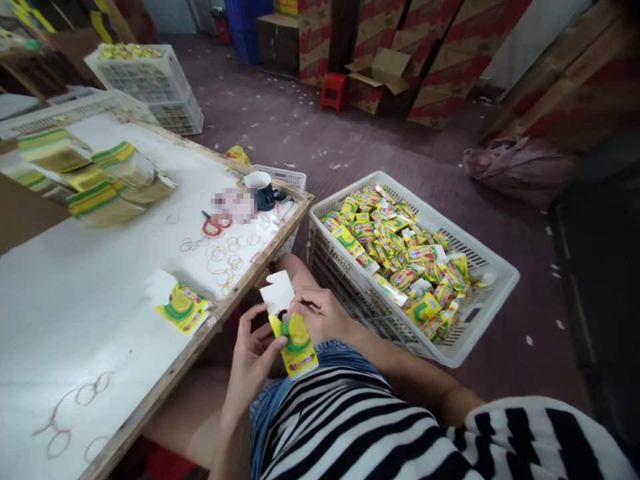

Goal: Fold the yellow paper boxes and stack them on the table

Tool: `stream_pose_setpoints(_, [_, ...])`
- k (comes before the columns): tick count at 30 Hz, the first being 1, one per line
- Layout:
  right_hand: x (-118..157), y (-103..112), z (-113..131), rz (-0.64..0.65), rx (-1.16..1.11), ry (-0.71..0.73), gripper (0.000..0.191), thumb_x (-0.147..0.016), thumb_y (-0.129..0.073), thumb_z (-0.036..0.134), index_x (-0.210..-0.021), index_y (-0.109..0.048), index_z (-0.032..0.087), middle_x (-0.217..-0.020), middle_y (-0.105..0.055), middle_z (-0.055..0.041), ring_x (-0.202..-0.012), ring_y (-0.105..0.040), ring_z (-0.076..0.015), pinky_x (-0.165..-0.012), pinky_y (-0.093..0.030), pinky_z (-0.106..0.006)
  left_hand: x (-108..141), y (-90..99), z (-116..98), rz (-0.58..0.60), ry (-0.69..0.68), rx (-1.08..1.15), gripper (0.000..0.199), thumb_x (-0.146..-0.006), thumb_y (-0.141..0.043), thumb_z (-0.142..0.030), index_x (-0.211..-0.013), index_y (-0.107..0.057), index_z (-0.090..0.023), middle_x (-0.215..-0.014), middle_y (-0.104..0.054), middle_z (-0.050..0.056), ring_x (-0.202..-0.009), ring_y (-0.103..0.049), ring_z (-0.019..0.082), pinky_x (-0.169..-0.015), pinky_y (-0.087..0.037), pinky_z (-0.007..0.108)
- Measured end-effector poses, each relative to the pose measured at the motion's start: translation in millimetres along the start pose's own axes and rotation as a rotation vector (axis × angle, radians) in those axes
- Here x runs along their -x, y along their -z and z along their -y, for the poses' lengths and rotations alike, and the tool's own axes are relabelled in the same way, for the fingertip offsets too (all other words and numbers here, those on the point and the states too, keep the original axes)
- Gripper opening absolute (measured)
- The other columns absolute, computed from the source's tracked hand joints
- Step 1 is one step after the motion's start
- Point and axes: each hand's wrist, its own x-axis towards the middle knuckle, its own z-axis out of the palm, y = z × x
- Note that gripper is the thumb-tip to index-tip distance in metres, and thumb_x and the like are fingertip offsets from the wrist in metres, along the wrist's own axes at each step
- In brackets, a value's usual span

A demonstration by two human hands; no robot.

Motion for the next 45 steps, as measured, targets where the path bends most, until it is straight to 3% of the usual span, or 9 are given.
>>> stream_pose_setpoints(3, [-0.8, -0.4, -1.1, -0.055, -0.014, 0.007, 0.025, -0.092, -0.056, 0.037, -0.107, -0.064, 0.018, -0.092, -0.065, -0.0047, -0.080, -0.061, -0.0150, -0.071, -0.049, -0.026, -1.7, -2.7, 1.8, 0.019, 0.019, 0.027, 0.070, -0.076, -0.075, -0.023, -0.135, -0.037, -0.024, -0.107, -0.072, 0.009, -0.093, -0.072, 0.021, -0.075, -0.059, 0.030])
stream_pose_setpoints(7, [-3.5, 5.9, 3.4, -0.022, 0.029, 0.091, 0.032, -0.094, -0.051, 0.044, -0.099, -0.071, 0.019, -0.099, -0.064, -0.0083, -0.094, -0.060, -0.0188, -0.079, -0.048, -0.031, -4.2, 0.3, 7.1, -0.033, -0.026, -0.007, 0.046, -0.075, -0.075, -0.025, -0.116, -0.057, -0.018, -0.114, -0.070, 0.011, -0.098, -0.070, 0.024, -0.076, -0.059, 0.029])
stream_pose_setpoints(13, [-5.7, 8.1, 10.0, 0.138, 0.132, -0.173, 0.035, -0.083, -0.064, 0.028, -0.116, -0.061, 0.017, -0.066, -0.049, 0.0055, -0.057, -0.044, -0.0099, -0.054, -0.036, -0.022, -4.5, -3.9, 12.7, -0.087, -0.057, -0.119, 0.045, -0.081, -0.069, -0.027, -0.123, -0.056, -0.019, -0.125, -0.065, 0.012, -0.112, -0.065, 0.024, -0.093, -0.054, 0.035])
stream_pose_setpoints(17, [-9.1, 4.8, 14.5, 0.137, 0.281, -0.181, 0.030, -0.079, -0.058, 0.016, -0.110, -0.058, 0.017, -0.060, -0.042, 0.0088, -0.054, -0.042, -0.0096, -0.055, -0.034, -0.022, -5.7, -5.0, 12.5, -0.029, -0.052, -0.121, 0.048, -0.085, -0.064, -0.028, -0.130, -0.051, -0.019, -0.131, -0.062, 0.013, -0.121, -0.059, 0.025, -0.105, -0.047, 0.040])
stream_pose_setpoints(25, [-11.0, -0.3, 17.8, 0.152, 0.439, -0.157, 0.035, -0.078, -0.060, 0.017, -0.113, -0.053, 0.020, -0.064, -0.042, 0.0083, -0.056, -0.045, -0.0113, -0.059, -0.034, -0.023, -7.6, -0.2, 10.5, -0.062, -0.046, -0.078, 0.053, -0.082, -0.068, -0.029, -0.130, -0.049, -0.017, -0.128, -0.064, 0.015, -0.116, -0.062, 0.026, -0.095, -0.054, 0.038])
stream_pose_setpoints(32, [-14.0, -4.2, 8.5, 0.087, 0.440, -0.151, 0.034, -0.077, -0.058, 0.016, -0.110, -0.054, 0.020, -0.062, -0.042, 0.0084, -0.054, -0.045, -0.0114, -0.056, -0.033, -0.023, -11.1, -3.9, 10.1, -0.095, -0.042, -0.111, 0.051, -0.081, -0.068, -0.028, -0.128, -0.051, -0.017, -0.125, -0.066, 0.014, -0.116, -0.062, 0.025, -0.099, -0.051, 0.039])
stream_pose_setpoints(38, [-9.3, 2.7, -0.4, 0.022, 0.193, -0.055, 0.019, -0.087, -0.057, 0.027, -0.101, -0.067, 0.019, -0.074, -0.058, 0.0006, -0.060, -0.049, -0.0119, -0.058, -0.040, -0.024, -14.0, -1.0, 0.5, -0.077, -0.007, -0.030, 0.050, -0.076, -0.073, -0.029, -0.121, -0.055, -0.017, -0.112, -0.072, 0.013, -0.099, -0.070, 0.025, -0.082, -0.059, 0.036])
stream_pose_setpoints(42, [-2.3, 4.9, -6.6, -0.079, 0.017, -0.097, 0.021, -0.087, -0.059, 0.031, -0.100, -0.069, 0.018, -0.088, -0.066, -0.0042, -0.074, -0.060, -0.0151, -0.068, -0.049, -0.028, -21.8, -18.1, 8.4, -0.035, 0.005, 0.037, 0.047, -0.074, -0.075, -0.030, -0.115, -0.056, -0.016, -0.108, -0.073, 0.012, -0.095, -0.071, 0.025, -0.084, -0.058, 0.038])
stream_pose_setpoints(45, [6.0, 27.3, -0.9, -0.174, 0.129, -0.062, 0.018, -0.087, -0.060, 0.033, -0.094, -0.070, 0.019, -0.093, -0.067, -0.0070, -0.085, -0.062, -0.0193, -0.076, -0.051, -0.033, -27.8, -31.8, 13.3, 0.000, -0.054, 0.011, 0.050, -0.078, -0.071, -0.031, -0.123, -0.053, -0.018, -0.116, -0.070, 0.012, -0.107, -0.067, 0.026, -0.095, -0.053, 0.041])
